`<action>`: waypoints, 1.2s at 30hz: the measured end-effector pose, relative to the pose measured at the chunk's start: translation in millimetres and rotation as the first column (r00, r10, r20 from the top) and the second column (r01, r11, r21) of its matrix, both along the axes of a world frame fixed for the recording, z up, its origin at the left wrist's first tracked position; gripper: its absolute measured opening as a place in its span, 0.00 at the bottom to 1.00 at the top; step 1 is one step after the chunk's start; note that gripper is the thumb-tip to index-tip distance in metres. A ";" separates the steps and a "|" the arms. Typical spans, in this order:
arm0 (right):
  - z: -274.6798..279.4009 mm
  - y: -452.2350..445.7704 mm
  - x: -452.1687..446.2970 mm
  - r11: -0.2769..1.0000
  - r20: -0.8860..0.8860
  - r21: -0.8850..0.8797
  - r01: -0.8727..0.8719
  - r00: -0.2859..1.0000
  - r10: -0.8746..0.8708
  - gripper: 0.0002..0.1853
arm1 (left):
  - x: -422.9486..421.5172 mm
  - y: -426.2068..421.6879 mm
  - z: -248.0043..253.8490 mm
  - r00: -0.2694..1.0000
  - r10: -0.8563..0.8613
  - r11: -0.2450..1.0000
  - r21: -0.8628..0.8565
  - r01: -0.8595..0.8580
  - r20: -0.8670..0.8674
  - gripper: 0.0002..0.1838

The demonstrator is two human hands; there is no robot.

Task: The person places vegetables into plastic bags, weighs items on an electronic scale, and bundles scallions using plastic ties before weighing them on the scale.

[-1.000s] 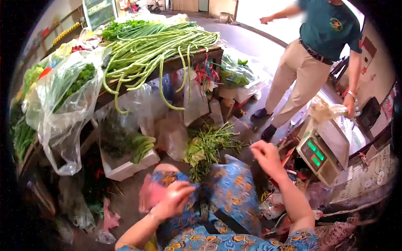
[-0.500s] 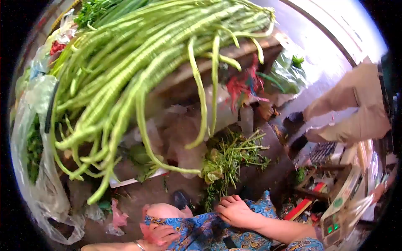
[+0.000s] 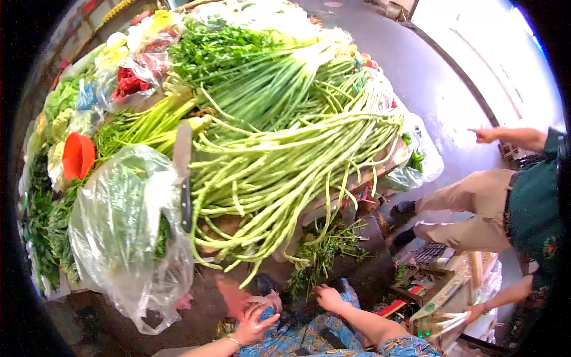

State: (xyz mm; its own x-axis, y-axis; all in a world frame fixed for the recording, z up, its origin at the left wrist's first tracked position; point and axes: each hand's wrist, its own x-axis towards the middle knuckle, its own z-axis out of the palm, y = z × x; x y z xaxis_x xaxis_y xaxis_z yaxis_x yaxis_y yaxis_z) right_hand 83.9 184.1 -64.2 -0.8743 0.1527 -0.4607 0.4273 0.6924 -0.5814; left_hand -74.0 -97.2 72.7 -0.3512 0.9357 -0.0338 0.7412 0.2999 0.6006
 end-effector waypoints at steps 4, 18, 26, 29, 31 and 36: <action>98.8 51.8 -21.6 0.979 -0.114 -0.081 0.188 0.974 -0.196 0.15 | -10.8 10.6 71.0 0.967 0.218 0.960 0.147 -0.237 0.132 0.28; 367.8 234.7 -336.9 0.955 -0.698 -0.029 0.295 0.678 -0.230 0.11 | -258.5 195.4 235.8 0.743 0.618 0.774 0.365 -0.518 -0.256 0.33; 368.7 365.0 -502.8 0.928 -0.727 0.333 0.167 0.672 0.141 0.16 | -286.3 240.3 165.9 0.730 0.548 0.807 0.031 -0.589 -0.409 0.27; 348.8 403.4 -567.5 0.878 -0.656 0.436 0.196 0.738 0.162 0.17 | -290.5 241.8 162.9 0.743 0.543 0.812 0.016 -0.584 -0.392 0.26; 337.5 420.2 -600.3 0.844 -0.633 0.500 0.194 0.747 0.203 0.19 | -292.0 242.6 157.9 0.727 0.562 0.804 0.051 -0.593 -0.394 0.26; 304.4 445.0 -657.6 0.818 -0.480 0.568 0.093 0.845 0.237 0.24 | -295.0 241.9 149.4 0.727 0.568 0.793 0.018 -0.610 -0.387 0.27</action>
